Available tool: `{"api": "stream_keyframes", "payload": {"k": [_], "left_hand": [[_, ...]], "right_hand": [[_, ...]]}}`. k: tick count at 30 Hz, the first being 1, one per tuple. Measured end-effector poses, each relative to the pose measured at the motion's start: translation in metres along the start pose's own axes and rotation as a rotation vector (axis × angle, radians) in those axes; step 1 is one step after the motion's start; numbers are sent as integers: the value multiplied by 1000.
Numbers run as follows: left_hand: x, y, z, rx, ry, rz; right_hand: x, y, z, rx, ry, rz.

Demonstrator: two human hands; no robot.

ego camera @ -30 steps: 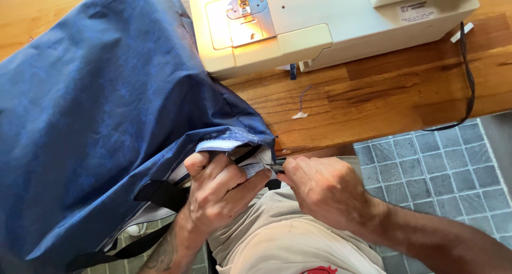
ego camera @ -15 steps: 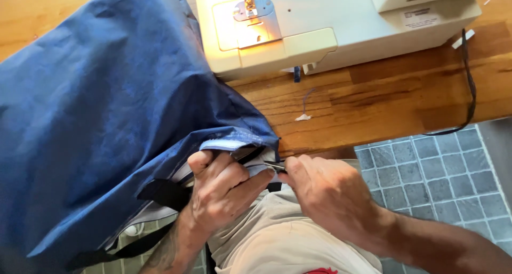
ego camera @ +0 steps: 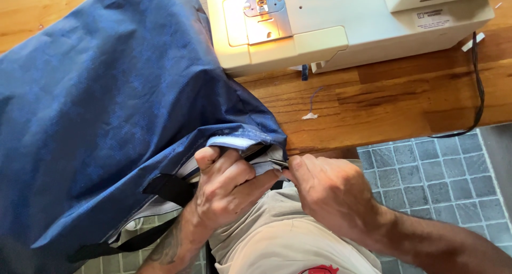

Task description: Sewing a blue bag using a sewing machine and trimming threads with snips

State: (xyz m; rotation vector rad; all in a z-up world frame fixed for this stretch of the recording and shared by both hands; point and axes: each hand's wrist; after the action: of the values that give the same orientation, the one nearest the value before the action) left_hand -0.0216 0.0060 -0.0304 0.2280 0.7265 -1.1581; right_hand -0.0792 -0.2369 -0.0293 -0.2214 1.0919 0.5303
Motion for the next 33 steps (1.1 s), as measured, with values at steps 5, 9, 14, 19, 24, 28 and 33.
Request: {"api": "stream_keyframes", "payload": {"k": [5, 9, 14, 19, 24, 28, 33], "left_hand": [[-10, -17, -5, 26, 3, -89], [2, -50, -22, -25, -104, -196], [12, -70, -23, -35, -163, 48], [11, -75, -17, -60, -232, 113], [19, -71, -12, -71, -270, -33], [38, -70, -29, -245, -191, 197], [62, -61, -36, -233, -233, 471]], "right_hand": [[-13, -3, -22, 166, 1, 343], [-11, 8, -62, 764, 163, 1149], [-18, 15, -54, 1108, 300, 1114], [-23, 12, -51, 1085, 287, 1122], [-25, 1, -46, 776, 33, 1043], [3, -65, -36, 485, -406, 3], [12, -88, -25, 446, -345, -39]]}}
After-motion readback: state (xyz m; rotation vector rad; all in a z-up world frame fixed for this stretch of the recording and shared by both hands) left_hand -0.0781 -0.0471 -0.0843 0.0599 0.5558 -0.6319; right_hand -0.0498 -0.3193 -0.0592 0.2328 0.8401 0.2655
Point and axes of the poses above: each hand's wrist, its own z-axis towards the middle knuckle, its own x-axis out of the palm, y = z × x, and after that the axes turned 4 degrees about -y, right-handed
